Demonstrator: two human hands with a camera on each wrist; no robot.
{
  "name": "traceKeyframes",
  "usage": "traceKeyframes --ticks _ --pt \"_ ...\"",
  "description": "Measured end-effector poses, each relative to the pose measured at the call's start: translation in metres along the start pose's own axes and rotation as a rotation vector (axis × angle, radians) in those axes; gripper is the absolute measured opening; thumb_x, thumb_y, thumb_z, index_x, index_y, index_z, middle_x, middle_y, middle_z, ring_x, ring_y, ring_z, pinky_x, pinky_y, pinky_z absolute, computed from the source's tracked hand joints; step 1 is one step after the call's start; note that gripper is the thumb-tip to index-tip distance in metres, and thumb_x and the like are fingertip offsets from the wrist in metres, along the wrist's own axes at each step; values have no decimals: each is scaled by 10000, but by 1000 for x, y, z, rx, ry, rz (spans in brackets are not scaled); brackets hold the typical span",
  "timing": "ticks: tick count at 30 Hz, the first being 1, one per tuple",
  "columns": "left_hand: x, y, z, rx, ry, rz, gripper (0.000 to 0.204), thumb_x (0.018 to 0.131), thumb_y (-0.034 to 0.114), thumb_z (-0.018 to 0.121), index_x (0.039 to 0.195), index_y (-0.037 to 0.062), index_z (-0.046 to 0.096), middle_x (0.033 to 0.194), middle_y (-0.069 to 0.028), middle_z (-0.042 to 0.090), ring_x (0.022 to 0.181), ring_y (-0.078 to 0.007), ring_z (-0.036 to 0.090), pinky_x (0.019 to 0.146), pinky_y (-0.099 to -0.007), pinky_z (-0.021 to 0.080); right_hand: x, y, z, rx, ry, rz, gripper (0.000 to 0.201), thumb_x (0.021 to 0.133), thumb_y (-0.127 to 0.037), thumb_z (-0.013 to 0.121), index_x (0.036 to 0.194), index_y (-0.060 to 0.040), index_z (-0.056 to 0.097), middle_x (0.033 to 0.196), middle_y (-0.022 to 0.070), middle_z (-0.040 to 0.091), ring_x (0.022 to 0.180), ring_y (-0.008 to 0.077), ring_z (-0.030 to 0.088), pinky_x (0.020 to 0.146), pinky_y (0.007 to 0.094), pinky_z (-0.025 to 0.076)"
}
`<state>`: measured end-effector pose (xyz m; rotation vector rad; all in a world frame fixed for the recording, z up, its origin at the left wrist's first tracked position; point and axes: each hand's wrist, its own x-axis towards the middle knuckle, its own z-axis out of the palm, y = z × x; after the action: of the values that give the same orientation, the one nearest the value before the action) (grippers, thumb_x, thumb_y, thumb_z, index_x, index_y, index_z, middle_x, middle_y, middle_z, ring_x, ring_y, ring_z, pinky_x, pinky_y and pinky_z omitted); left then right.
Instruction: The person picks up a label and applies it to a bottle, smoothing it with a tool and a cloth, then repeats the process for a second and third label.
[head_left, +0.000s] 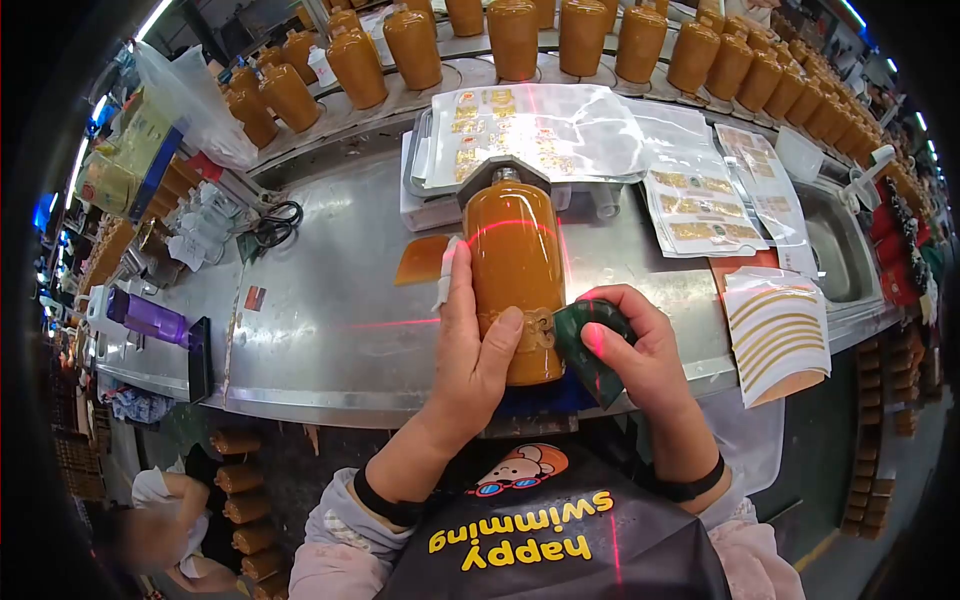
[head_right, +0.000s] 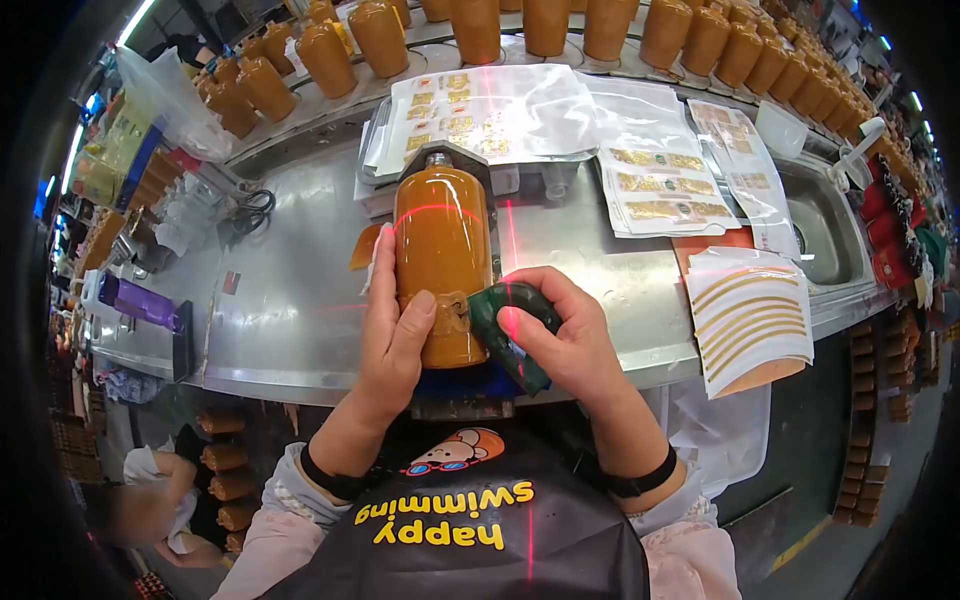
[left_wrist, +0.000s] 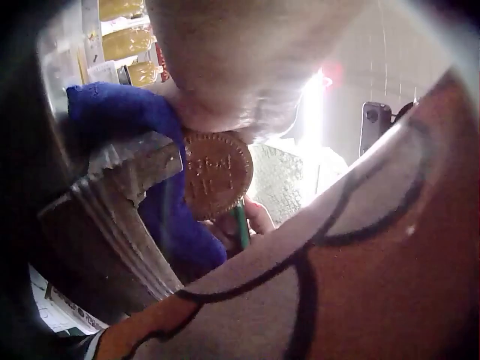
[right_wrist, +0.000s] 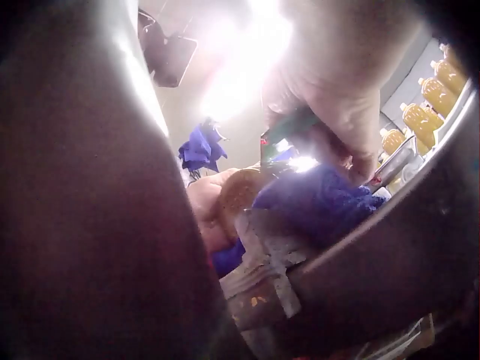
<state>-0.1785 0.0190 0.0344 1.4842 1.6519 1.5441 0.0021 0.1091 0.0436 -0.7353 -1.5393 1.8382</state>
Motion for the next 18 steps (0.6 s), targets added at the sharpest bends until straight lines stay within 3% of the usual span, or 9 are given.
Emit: traceKeyframes --ticks 1,4,6,8,10,12,16,18 --pt "0 1 0 -2 -3 -7 684 999 219 453 1500 -101 116 1562 -226 198 1452 -288 210 1176 -370 146 0 0 0 0 2 1 276 906 -119 663 1146 -12 579 972 22 659 862 58 588 757 222 499" --pt "-1 -2 1 6 5 20 686 1009 225 453 1507 -83 96 1540 -266 231 1431 -335 250 1164 -385 174 0 1 0 3 16 -15 286 900 -119 667 1150 -11 579 966 22 662 856 60 590 757 224 501" --pt "4 -13 5 -212 56 145 583 991 176 458 1492 -30 242 1550 -254 226 1434 -351 235 1163 -396 164 0 -1 -2 -41 11 -41 297 893 -118 671 1153 -10 577 965 19 664 851 58 592 755 223 500" --pt "7 -14 0 -163 12 209 478 962 129 468 1424 24 405 1559 -244 222 1436 -369 216 1163 -412 150 0 -4 -3 -88 -10 -85 305 888 -116 672 1157 -9 575 959 20 667 844 58 593 751 222 497" --pt "11 9 -16 155 -118 203 393 923 83 484 1303 78 583 1568 -234 218 1438 -389 192 1162 -433 132 -1 -8 -2 -142 -54 -145 311 885 -113 670 1161 -9 573 950 26 669 834 59 593 745 220 493" --pt "12 12 -16 70 -110 148 237 863 41 532 1015 111 700 1557 -227 258 1419 -412 192 1149 -462 133 -3 -13 -4 -224 -78 -215 296 895 -98 647 1167 -9 570 954 41 669 821 66 596 739 227 493" --pt "12 9 -21 82 -110 190 163 853 38 571 923 119 694 1531 -221 315 1396 -405 235 1137 -469 158 -7 -29 -2 -375 64 -246 299 924 -16 558 1221 2 539 1054 41 626 925 75 575 819 240 486" --pt "11 9 -21 106 -87 237 158 853 40 580 925 122 694 1518 -217 337 1388 -407 249 1135 -472 167 -4 -35 6 -594 53 -345 283 927 13 527 1206 8 571 1245 141 576 1081 164 582 851 266 491"
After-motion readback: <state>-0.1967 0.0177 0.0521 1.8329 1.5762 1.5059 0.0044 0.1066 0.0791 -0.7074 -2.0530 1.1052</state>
